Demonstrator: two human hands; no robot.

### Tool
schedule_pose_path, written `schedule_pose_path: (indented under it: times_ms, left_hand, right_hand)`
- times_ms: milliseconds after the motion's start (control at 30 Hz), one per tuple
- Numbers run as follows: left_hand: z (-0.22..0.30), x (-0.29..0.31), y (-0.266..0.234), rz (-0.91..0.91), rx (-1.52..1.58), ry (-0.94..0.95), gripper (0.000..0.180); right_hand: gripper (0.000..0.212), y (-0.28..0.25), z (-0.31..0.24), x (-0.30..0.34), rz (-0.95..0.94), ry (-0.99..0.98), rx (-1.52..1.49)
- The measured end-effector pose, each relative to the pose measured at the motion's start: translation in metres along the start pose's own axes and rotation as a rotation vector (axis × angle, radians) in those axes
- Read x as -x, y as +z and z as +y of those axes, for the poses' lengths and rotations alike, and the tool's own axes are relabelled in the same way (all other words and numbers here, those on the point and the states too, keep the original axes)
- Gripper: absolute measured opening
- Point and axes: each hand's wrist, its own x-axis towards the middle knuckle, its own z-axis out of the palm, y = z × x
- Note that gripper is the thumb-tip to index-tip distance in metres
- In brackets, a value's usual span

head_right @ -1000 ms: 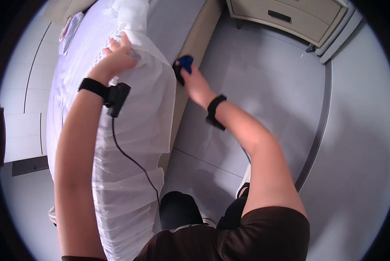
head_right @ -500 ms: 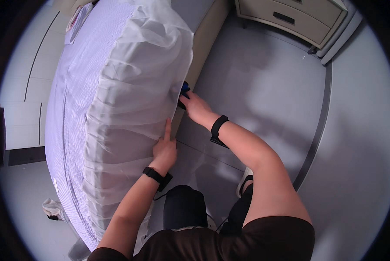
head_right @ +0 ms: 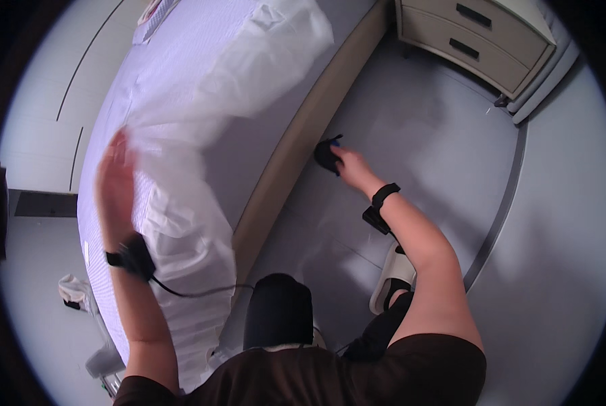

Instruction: The person wipes the top surface and the side of a nightstand with a cloth, then uses the cloth to wipe the side of a bed frame.

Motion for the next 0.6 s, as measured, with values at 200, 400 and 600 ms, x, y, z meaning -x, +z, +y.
schedule_pose_path:
  times_ms: [200, 400, 600]
  left_hand:
    - [-0.011, 0.085, -0.046, 0.062, -0.895, -0.261, 0.063]
    - [-0.03, 0.14, 0.019, -0.129, -1.488, -0.33, 0.086]
    - [-0.053, 0.157, 0.006, -0.1, -1.779, -0.264, 0.096]
  right_hand:
    - [0.043, -0.001, -0.014, 0.003, 0.198, 0.014, -0.041]
    - [0.043, 0.004, -0.017, -0.023, 0.361, 0.039, -0.13]
    - [0.046, -0.006, -0.014, -0.08, 0.431, 0.032, -0.092]
